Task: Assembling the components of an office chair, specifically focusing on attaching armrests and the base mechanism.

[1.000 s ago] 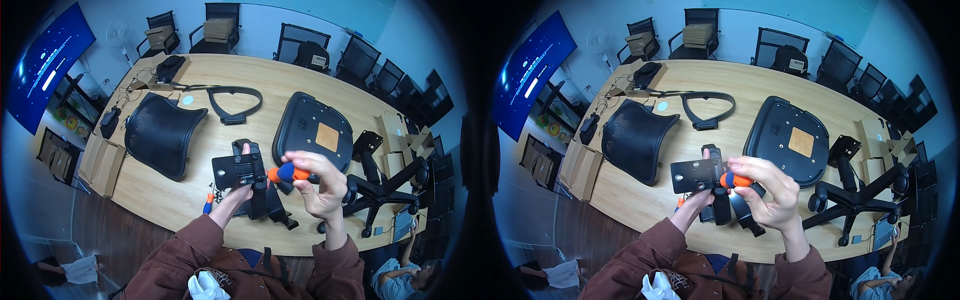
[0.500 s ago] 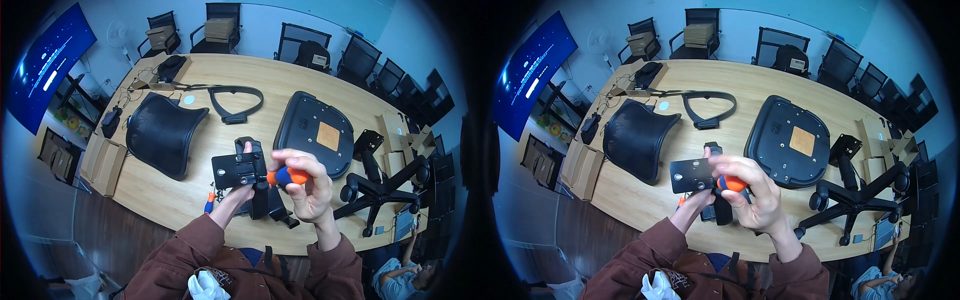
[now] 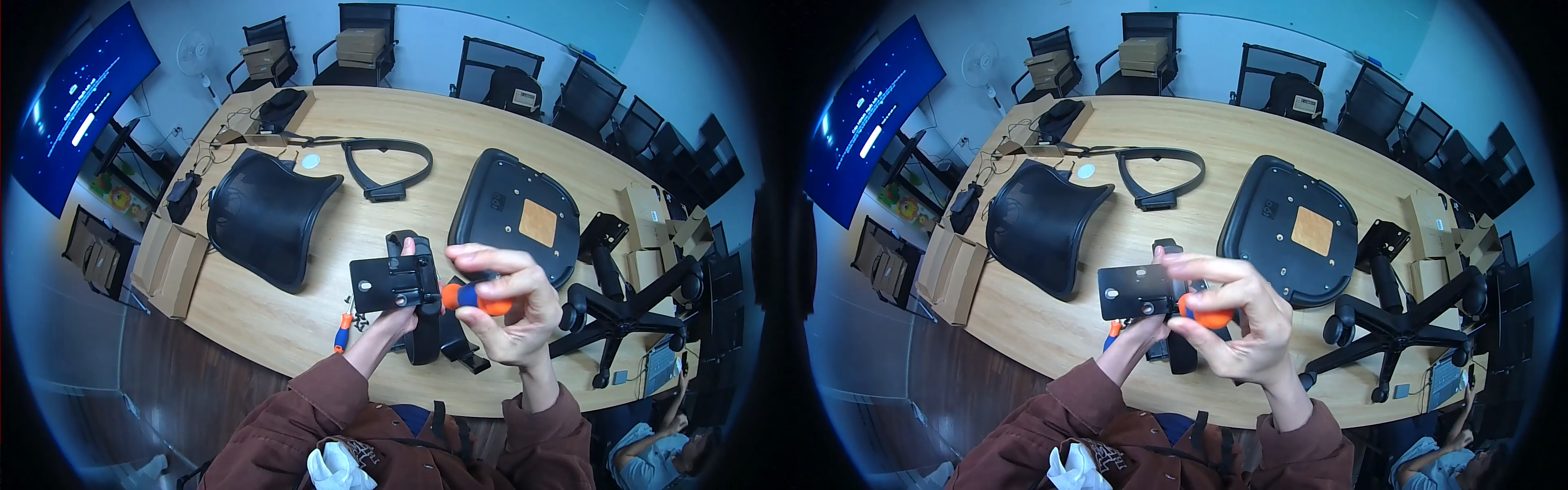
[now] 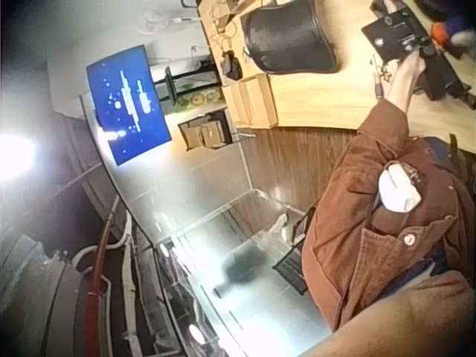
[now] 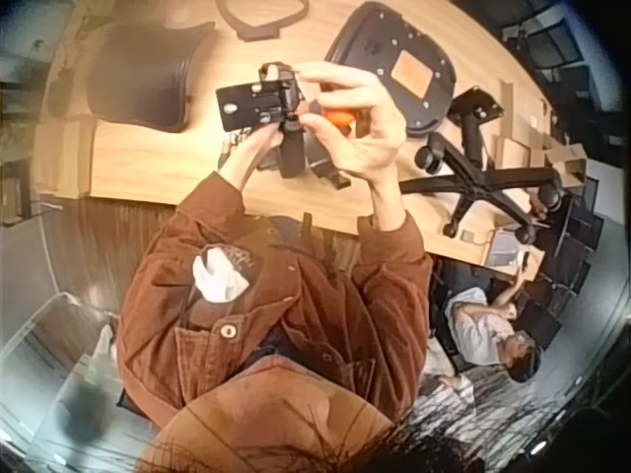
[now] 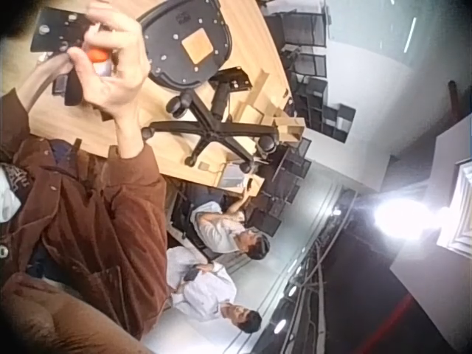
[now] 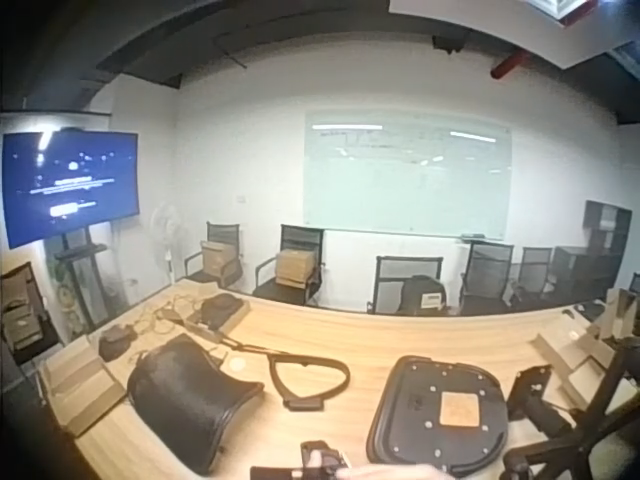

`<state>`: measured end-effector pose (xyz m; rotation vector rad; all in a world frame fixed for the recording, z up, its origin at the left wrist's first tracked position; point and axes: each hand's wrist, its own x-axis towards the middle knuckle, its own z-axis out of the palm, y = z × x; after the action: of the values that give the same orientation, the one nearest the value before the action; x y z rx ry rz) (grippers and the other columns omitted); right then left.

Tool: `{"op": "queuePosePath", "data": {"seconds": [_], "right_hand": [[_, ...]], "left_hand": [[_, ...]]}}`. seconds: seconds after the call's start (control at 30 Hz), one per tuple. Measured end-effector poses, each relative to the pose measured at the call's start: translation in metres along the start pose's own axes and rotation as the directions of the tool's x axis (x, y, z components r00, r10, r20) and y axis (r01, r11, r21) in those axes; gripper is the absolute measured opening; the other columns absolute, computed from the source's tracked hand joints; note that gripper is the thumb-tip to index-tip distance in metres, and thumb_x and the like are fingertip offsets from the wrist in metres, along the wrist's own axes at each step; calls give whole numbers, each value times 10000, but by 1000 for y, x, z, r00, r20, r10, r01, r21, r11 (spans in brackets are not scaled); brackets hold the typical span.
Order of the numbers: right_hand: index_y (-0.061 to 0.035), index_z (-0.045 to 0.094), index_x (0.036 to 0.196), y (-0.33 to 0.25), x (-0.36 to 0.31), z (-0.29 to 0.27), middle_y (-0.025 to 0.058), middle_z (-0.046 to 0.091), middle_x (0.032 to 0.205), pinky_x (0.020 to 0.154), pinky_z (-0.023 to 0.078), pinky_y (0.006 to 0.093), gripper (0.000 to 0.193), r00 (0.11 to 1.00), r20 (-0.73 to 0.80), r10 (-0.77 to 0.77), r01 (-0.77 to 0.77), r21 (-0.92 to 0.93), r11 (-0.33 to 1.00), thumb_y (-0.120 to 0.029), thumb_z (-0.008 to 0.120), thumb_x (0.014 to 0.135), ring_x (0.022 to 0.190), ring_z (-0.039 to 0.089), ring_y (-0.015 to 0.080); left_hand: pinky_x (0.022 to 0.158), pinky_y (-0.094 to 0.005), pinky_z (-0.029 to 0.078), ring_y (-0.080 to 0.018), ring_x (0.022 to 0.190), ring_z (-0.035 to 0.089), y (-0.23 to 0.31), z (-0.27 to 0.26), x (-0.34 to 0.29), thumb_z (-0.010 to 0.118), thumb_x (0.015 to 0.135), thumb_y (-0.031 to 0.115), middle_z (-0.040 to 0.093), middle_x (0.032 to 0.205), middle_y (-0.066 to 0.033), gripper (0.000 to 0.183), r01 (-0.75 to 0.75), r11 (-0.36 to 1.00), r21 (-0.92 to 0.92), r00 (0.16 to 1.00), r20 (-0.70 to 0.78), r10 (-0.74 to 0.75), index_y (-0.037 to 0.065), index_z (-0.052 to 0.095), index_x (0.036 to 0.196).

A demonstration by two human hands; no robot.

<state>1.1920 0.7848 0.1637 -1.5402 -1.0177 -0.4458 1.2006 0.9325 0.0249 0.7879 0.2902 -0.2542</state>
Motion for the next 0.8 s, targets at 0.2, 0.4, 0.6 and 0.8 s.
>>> {"op": "queuePosePath", "data": {"seconds": [0.2,0.4,0.6,0.8], "right_hand": [[-72,402,965,1,0,16,95,494,858,721,526,331,241,975,-127,183,-113,427,897,-187,613,978,733,563,196],[-7,550,1120,-9,6,-4,168,595,1025,849,529,378,204,988,80,134,-141,90,986,-154,550,979,945,641,274],[-13,698,1012,-13,5,-12,178,643,1024,808,563,352,399,996,53,74,-63,-186,980,-391,723,887,940,677,276],[-63,665,1138,-1,-5,-17,97,490,982,655,440,310,349,998,62,-30,44,-238,970,-351,628,944,769,513,203]], "left_hand": [[641,-340,545,-173,705,615,-6,-4,1,448,877,787,595,804,-70,691,71,997,-42,997,22,-70,109,586,872],[781,-345,551,-141,902,631,-4,-6,-1,424,930,738,615,961,-51,633,117,990,-83,993,26,-115,133,596,1007],[505,-354,543,-208,511,611,3,4,-6,472,815,844,576,656,-96,780,68,997,-23,993,-93,-70,73,581,774],[506,-360,544,-209,509,611,5,7,-8,476,809,848,577,663,-96,783,88,996,14,995,-42,-88,72,579,785]]}}
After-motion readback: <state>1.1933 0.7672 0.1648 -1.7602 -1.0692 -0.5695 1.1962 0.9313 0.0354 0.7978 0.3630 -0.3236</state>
